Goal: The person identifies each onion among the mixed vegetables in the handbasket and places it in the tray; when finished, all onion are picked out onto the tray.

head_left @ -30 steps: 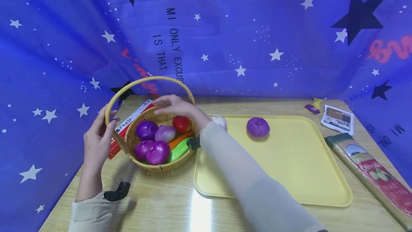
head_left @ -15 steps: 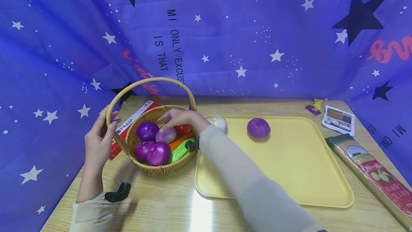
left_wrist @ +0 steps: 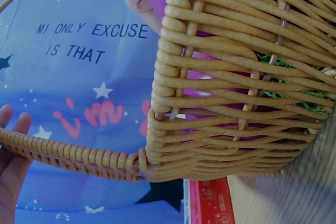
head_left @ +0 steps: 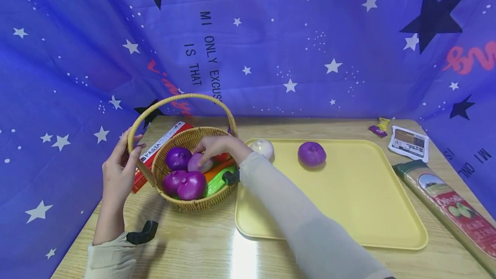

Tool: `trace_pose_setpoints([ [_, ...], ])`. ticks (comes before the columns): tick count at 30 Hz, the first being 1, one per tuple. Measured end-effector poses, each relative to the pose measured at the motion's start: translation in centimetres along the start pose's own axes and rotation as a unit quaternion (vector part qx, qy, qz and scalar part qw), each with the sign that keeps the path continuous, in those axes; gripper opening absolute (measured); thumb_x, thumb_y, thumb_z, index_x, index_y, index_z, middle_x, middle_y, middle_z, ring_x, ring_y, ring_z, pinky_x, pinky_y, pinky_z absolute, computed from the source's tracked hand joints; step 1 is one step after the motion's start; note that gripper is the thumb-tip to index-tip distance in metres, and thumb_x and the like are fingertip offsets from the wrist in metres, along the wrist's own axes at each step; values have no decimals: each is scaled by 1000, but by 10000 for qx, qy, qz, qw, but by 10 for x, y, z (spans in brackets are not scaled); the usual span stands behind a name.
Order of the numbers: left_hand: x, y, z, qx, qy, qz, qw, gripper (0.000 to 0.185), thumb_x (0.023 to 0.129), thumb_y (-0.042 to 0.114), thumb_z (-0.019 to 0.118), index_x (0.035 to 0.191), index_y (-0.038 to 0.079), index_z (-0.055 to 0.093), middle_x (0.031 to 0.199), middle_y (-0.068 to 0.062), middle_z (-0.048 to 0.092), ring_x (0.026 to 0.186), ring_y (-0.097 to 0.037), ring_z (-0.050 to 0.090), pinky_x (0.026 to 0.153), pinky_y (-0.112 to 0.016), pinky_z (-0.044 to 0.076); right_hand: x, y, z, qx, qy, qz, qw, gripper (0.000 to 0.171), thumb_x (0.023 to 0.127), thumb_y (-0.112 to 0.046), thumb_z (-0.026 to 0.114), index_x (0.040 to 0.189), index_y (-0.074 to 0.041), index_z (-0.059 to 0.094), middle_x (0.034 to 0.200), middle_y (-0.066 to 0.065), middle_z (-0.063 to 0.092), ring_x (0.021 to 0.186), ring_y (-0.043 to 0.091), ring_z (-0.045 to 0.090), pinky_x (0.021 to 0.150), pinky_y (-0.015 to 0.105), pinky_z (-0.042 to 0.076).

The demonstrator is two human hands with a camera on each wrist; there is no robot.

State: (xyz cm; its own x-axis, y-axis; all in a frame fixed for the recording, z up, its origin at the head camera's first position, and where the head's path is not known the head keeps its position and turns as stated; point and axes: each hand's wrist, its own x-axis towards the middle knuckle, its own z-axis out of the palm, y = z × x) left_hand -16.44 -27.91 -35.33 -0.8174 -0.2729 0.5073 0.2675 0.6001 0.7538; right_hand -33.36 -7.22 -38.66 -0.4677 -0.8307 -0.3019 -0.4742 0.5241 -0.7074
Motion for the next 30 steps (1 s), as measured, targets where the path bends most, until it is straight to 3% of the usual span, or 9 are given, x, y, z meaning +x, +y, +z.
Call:
trace_pose_setpoints([
  [13,-1,-2,1,172,27,59,9998,48,97,18,50,139,40,40,127,0,61,101,14,58,84,-1,44,-1,-1,3,325,-105,-328,9989,61,79,-16,75,135,-8,51,139,8,51,122,19,51,104,26,41],
  [25,-1,-1,1,193,31,-33,9998,47,97,20,51,138,41,41,127,-1,61,100,15,57,82,-1,44,-1,-5,3,-135,-21,-160,9998,65,78,-26,76,135,-7,51,130,7,60,114,14,57,96,21,46],
  [30,-1,-1,1,143,41,-10,9999,47,97,19,52,138,40,42,126,1,62,100,14,58,80,-1,44,-3,-9,-2,310,67,-288,9991,62,79,-25,76,133,-6,53,125,7,63,106,14,59,92,23,49],
])
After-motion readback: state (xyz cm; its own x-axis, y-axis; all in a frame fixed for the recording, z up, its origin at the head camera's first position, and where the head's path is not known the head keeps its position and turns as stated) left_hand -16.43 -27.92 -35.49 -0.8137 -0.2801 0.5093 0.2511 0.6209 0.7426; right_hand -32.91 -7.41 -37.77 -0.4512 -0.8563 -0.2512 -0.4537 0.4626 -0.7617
